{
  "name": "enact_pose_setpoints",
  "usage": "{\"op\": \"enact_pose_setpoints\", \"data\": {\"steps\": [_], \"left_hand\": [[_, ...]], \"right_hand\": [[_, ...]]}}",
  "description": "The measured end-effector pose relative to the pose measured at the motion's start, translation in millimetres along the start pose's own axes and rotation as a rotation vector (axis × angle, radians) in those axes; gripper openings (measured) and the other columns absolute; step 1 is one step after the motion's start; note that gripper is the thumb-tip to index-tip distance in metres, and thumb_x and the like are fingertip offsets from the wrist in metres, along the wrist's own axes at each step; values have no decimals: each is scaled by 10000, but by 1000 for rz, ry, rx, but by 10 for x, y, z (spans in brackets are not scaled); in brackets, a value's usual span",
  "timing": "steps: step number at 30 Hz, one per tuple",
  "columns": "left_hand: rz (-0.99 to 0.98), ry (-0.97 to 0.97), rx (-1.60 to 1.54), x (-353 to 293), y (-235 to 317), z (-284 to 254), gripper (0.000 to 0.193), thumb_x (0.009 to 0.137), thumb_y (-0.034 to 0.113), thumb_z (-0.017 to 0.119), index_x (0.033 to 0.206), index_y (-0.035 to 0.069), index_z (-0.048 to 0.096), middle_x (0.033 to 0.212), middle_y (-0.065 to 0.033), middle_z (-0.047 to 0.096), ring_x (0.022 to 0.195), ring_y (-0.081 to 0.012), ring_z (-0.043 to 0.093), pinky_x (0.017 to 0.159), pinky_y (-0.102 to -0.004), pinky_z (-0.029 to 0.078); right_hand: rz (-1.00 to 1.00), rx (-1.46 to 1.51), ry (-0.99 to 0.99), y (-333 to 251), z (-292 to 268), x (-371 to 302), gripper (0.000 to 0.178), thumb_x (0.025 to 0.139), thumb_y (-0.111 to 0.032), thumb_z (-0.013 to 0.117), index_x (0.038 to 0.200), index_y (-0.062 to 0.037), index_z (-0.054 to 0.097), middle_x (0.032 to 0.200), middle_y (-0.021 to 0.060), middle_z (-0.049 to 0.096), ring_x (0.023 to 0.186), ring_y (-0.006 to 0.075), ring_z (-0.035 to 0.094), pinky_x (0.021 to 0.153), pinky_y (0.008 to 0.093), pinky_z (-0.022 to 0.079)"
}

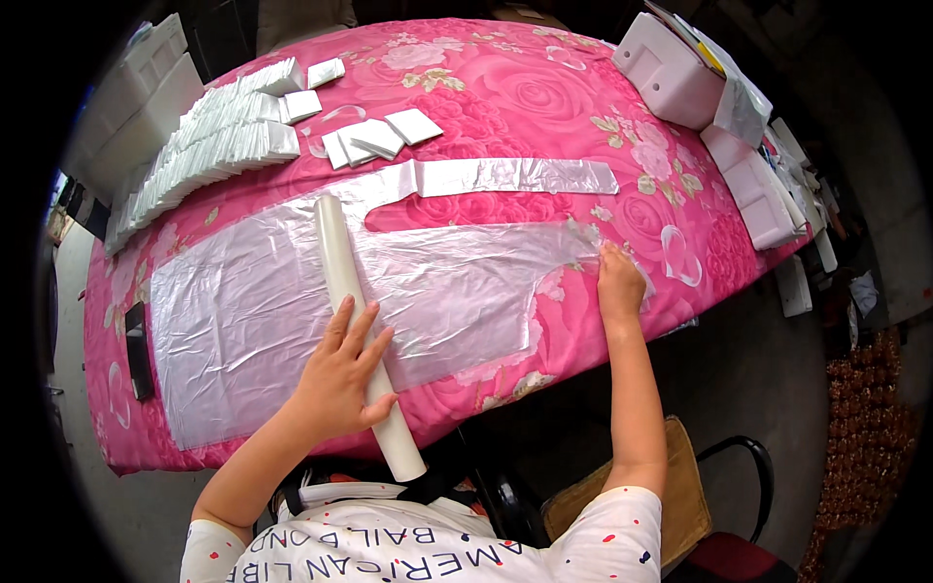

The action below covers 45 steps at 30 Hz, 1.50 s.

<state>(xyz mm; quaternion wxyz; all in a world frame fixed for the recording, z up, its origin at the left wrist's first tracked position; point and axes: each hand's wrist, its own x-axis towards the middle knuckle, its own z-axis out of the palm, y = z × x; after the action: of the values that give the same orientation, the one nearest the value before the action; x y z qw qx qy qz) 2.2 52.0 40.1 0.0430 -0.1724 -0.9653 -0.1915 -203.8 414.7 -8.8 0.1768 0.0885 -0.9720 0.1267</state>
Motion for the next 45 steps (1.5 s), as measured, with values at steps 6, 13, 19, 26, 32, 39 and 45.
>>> {"op": "enact_pose_setpoints", "data": {"steps": [6, 13, 19, 26, 32, 39, 45], "left_hand": [[7, 7, 6, 5, 0, 11, 679, 674, 398, 599, 1228, 16, 505, 1386, -208, 326, 1336, -436, 156, 1074, -474, 224], [26, 158, -256, -33, 40, 25, 594, 731, 262, 635, 1242, 5, 473, 1365, -194, 363, 1311, -377, 273, 1042, -443, 286], [-465, 169, -1573, -48, 233, -36, 333, 858, 190, 612, 1115, -11, 546, 1047, -103, 600, 944, -148, 578, 789, -279, 474], [-666, 117, -1731, -173, 39, -63, 193, 837, 201, 656, 872, 12, 660, 782, -33, 636, 724, -84, 579, 653, -253, 474], [-645, 169, -1671, -152, 3, -72, 199, 817, 208, 679, 839, 10, 670, 807, -71, 660, 750, -124, 602, 699, -273, 481], [-708, 190, -1741, -273, -226, -147, 176, 848, 204, 640, 891, 34, 631, 970, -94, 651, 875, -172, 623, 756, -315, 493], [-696, -24, -1620, -370, -405, -172, 189, 868, 180, 600, 949, 12, 633, 994, -102, 647, 867, -169, 622, 761, -321, 506]], "right_hand": [[-157, -37, 223, -305, -302, -14, 151, 673, -91, 683, 705, -46, 542, 869, 72, 638, 846, 272, 591, 845, 356, 445], [-224, 594, 78, -1361, -647, -342, 198, 659, -38, 692, 686, -44, 496, 965, 128, 618, 882, 295, 595, 796, 356, 456], [-444, 890, -266, -2316, -755, -900, 187, 688, -78, 709, 740, -42, 534, 977, 149, 610, 868, 287, 596, 745, 343, 471], [-275, 980, -359, -2527, -778, -943, 222, 719, -119, 725, 852, -26, 573, 870, 107, 584, 785, 214, 585, 667, 283, 470], [-185, 1146, -508, -2284, -463, -898, 200, 740, -31, 700, 910, 9, 603, 768, 48, 587, 666, 106, 561, 604, 237, 467], [320, 1340, -330, -934, -113, -26, 102, 825, -66, 641, 917, -29, 617, 789, 0, 618, 646, 65, 549, 596, 194, 445], [282, 257, 640, 260, -386, 232, 223, 855, -75, 564, 1058, 17, 572, 978, 64, 593, 846, 123, 551, 718, 258, 450]]}}
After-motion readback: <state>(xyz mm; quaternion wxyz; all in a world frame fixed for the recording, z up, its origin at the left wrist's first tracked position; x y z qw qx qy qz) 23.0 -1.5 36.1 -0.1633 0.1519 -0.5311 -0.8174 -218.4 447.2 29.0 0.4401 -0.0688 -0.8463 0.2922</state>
